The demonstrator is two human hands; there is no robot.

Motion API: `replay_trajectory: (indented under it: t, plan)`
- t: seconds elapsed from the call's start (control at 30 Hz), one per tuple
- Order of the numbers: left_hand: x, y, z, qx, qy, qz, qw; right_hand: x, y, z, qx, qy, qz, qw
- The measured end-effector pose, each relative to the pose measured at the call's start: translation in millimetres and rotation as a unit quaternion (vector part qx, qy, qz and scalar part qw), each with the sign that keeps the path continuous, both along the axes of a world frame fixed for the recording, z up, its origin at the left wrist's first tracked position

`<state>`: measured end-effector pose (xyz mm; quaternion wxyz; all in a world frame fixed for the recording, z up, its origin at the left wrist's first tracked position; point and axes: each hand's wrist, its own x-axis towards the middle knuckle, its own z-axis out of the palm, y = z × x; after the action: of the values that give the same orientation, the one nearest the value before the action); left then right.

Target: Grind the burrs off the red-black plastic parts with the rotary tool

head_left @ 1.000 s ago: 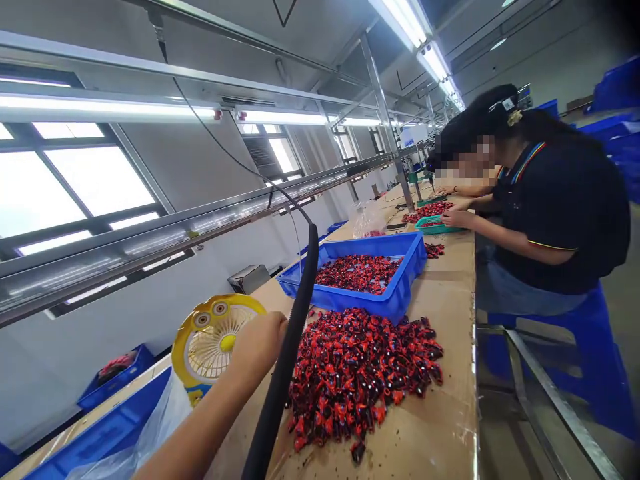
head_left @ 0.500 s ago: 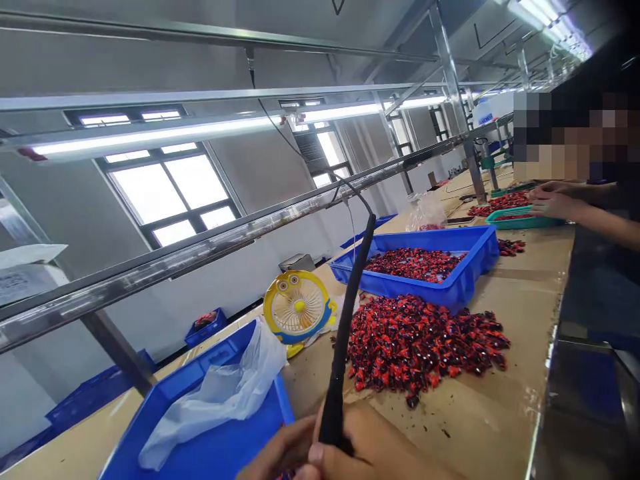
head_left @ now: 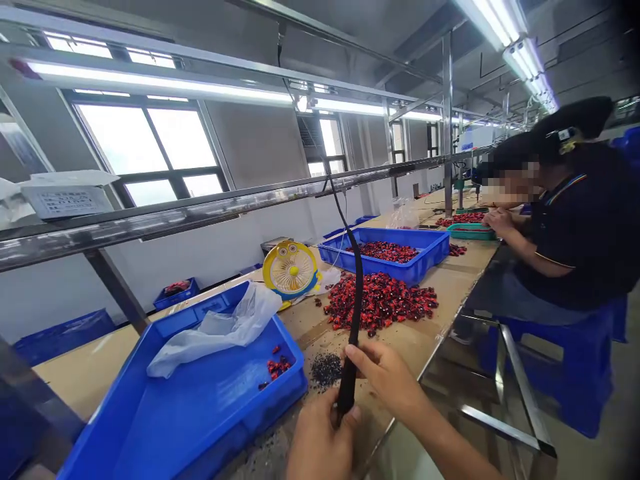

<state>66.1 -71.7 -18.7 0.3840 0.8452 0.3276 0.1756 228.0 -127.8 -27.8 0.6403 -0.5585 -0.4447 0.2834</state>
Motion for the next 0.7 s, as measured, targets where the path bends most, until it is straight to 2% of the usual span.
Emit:
replay_trajectory:
  t: [0.1,0.2,0.4,0.7]
  plan:
    - [-2,0,0.2,-0.007,-0.005,-0.019,1.0,-6,6,-9.7,0.026,0.09,0.007,0.996]
    - [-3,2,-3.3,-0.016,-0.015,-0.041,0.999,-10,3,-14.7,0.042,0.139,0.018,0.989]
    - [-5,5,-12.7,-0.061,-0.031,-0.073,0.995,-12,-5,-18.5,0.053,0.194,0.049,0.978]
    - [-9,16,-13.5,-0.085,-0.045,-0.074,0.993,-11,9,-32.0,0.088,0.236,0.099,0.963]
